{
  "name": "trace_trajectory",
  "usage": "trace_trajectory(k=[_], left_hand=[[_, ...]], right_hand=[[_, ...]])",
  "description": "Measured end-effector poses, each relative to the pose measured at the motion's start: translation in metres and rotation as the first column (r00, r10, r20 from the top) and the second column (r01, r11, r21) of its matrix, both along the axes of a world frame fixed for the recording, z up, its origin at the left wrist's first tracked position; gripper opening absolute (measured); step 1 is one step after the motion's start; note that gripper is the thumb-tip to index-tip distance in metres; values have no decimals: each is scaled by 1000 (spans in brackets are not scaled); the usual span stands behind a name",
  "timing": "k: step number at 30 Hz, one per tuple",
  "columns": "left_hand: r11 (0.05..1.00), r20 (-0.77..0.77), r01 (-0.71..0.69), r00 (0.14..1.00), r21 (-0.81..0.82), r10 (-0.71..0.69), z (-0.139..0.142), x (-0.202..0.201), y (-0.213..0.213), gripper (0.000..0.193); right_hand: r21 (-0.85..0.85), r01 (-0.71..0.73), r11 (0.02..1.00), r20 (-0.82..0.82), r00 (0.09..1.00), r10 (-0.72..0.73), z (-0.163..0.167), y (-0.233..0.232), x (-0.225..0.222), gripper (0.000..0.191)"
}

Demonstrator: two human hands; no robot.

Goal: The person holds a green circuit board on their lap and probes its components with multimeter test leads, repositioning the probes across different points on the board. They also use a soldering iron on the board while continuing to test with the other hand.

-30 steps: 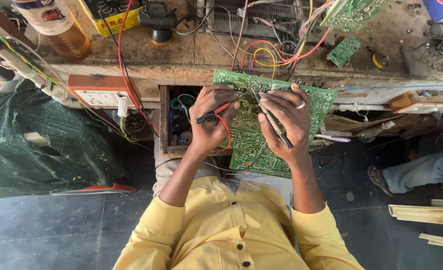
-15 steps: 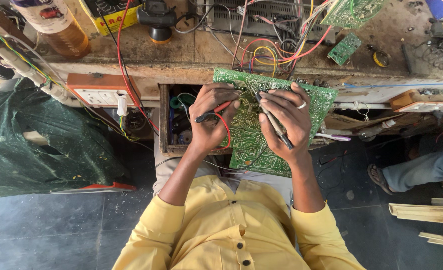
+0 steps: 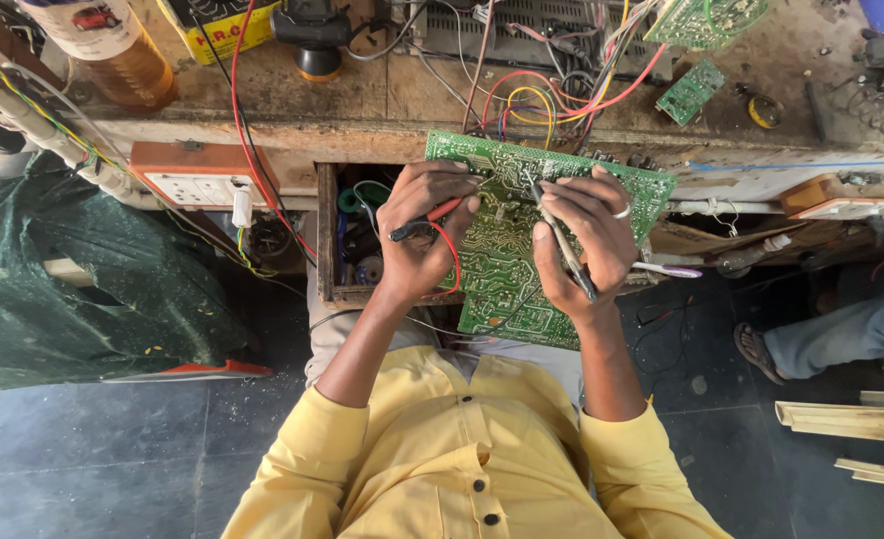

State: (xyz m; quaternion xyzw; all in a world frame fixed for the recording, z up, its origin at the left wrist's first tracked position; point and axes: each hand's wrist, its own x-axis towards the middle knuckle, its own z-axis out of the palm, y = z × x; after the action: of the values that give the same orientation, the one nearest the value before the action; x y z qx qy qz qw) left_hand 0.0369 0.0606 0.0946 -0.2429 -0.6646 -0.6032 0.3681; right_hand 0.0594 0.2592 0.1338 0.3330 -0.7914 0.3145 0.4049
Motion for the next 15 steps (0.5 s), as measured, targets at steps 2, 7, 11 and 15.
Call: trace_trajectory(k=[2, 7, 11, 15], left_hand=[[1000, -6, -1, 1000, -2, 1, -1, 2, 0, 16], [1000, -8, 0, 1000, -7, 0, -2, 1, 0, 16], [1000, -7, -2, 1000, -9, 2, -1, 1, 0, 16], [1000, -2, -3, 1000, -7, 3, -1, 1, 0, 16]], right_hand=[[-2, -1, 1000, 2, 1000, 1, -1, 0, 1, 20], [-5, -5, 1000, 3, 1000, 5, -3, 1, 0, 19], [-5, -10, 1000, 4, 1000, 10, -3, 1, -2, 19], [22, 9, 1000, 7, 1000, -9, -3, 0, -1, 18]])
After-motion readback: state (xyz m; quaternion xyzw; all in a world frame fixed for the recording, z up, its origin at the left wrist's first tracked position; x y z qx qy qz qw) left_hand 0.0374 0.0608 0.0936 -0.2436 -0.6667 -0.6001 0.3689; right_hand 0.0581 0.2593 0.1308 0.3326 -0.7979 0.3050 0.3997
